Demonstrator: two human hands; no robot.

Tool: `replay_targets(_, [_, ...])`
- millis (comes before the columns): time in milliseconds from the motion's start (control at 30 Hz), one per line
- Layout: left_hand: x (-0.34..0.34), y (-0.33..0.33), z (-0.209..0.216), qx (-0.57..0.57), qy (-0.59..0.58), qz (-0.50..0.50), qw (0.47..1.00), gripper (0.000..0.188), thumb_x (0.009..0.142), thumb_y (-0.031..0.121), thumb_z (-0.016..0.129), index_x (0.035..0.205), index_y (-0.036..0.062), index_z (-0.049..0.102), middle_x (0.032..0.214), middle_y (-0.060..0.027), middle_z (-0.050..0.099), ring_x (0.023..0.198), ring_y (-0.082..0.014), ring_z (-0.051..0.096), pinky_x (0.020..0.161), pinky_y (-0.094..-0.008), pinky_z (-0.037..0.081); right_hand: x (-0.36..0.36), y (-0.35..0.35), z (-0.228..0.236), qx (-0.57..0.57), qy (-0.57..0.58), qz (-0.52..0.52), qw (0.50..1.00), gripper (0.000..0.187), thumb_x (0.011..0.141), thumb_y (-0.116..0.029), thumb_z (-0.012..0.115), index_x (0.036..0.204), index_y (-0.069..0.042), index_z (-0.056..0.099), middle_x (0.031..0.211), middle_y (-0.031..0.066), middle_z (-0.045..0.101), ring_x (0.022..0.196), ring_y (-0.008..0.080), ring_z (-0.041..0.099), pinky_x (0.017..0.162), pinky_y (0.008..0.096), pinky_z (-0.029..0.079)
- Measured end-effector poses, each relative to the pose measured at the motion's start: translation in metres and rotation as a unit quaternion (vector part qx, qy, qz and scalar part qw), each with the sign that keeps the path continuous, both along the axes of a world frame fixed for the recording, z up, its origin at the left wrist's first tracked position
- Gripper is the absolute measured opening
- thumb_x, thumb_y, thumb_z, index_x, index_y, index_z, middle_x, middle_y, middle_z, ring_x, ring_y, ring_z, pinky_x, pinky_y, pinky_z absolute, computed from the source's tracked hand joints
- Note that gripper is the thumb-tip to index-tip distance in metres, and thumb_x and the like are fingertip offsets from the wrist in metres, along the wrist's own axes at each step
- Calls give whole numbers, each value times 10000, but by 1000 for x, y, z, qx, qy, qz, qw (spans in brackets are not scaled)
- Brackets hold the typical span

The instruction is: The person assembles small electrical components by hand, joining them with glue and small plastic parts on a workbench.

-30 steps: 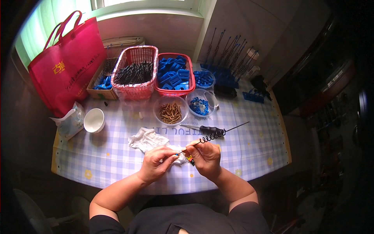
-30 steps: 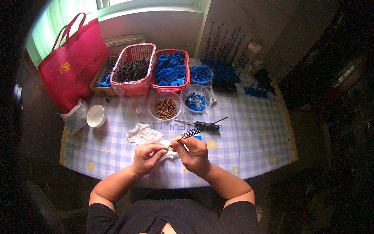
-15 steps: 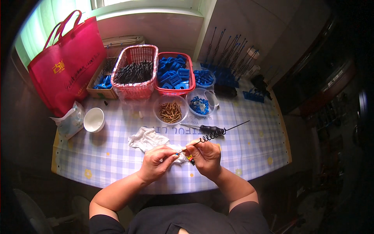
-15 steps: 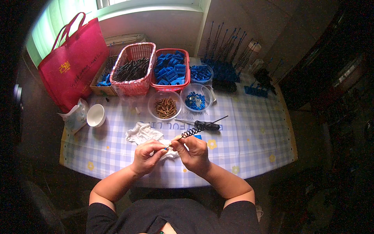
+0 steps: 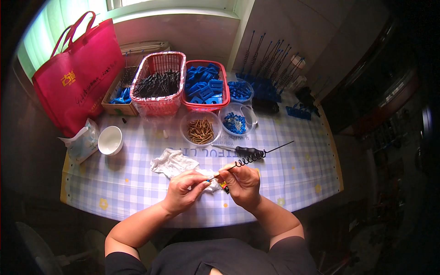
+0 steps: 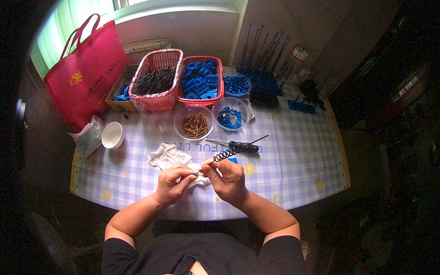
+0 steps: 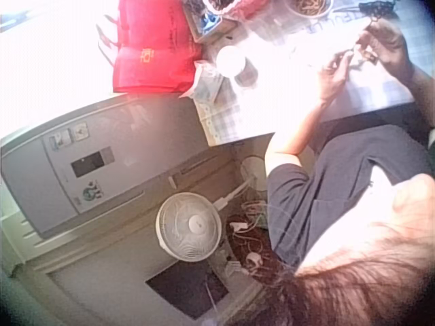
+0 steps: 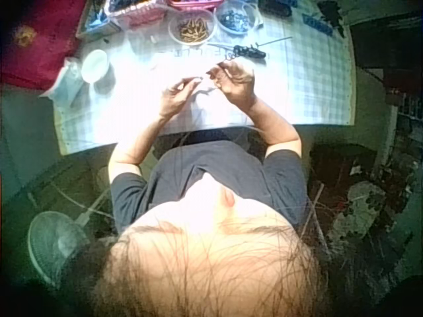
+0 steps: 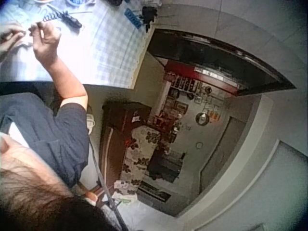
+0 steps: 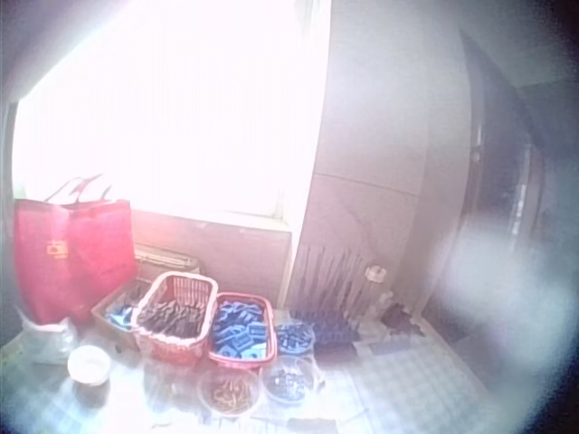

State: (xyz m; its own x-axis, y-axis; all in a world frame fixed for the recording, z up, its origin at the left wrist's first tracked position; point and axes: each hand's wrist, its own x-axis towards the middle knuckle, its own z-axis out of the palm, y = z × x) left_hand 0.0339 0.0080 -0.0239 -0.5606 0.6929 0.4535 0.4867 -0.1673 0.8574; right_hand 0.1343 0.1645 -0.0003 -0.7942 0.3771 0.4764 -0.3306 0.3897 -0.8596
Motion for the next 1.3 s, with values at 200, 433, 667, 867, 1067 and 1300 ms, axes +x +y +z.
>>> replay_targets(200, [0,-2,1,-14,-16,3,1000,93,802,2,702,888,5,667,807,-114,664,693,-196,627,613,-283,483,-1,-1,1,3,-3,2,1000,56,865,-31,659,852,19,637,722,100,658,631,178,668,573,283,511])
replay_targets(433, [0,-1,-1,-3,-6,2,1000,97,808,2,694,902,0,669,796,-111,658,659,-191,618,586,-279,481,-2,1,3,22,1,2,1000,63,867,-37,659,854,17,628,711,94,659,629,176,668,573,283,512])
replay_targets(667, [-2,-1,-2,-26,-48,-9,998,90,821,25,695,904,-1,670,804,-103,663,669,-161,616,588,-266,476,-2,3,8,-16,-35,26,999,68,932,-23,567,890,23,594,822,89,679,730,115,646,667,243,523])
replay_targets(867, [-2,2,-1,-19,-70,-18,997,103,838,42,689,930,-4,675,842,-97,668,691,-136,607,604,-254,480,-2,3,6,-54,-34,35,997,66,939,-36,561,935,25,586,855,104,684,761,132,654,711,259,534])
replay_targets(1067, [-3,0,0,-39,-100,-27,994,110,849,56,684,941,-2,673,881,-93,669,711,-133,606,626,-253,489,-1,6,9,-36,-40,32,998,82,944,-44,555,943,32,586,858,107,685,768,141,658,717,264,540])
replay_targets(1300, [-2,0,-3,-20,-97,-20,995,107,853,61,682,937,-4,667,864,-91,665,705,-137,600,617,-255,479,-1,5,7,-26,-28,39,999,91,946,-47,552,933,36,587,852,120,685,770,154,668,717,273,546])
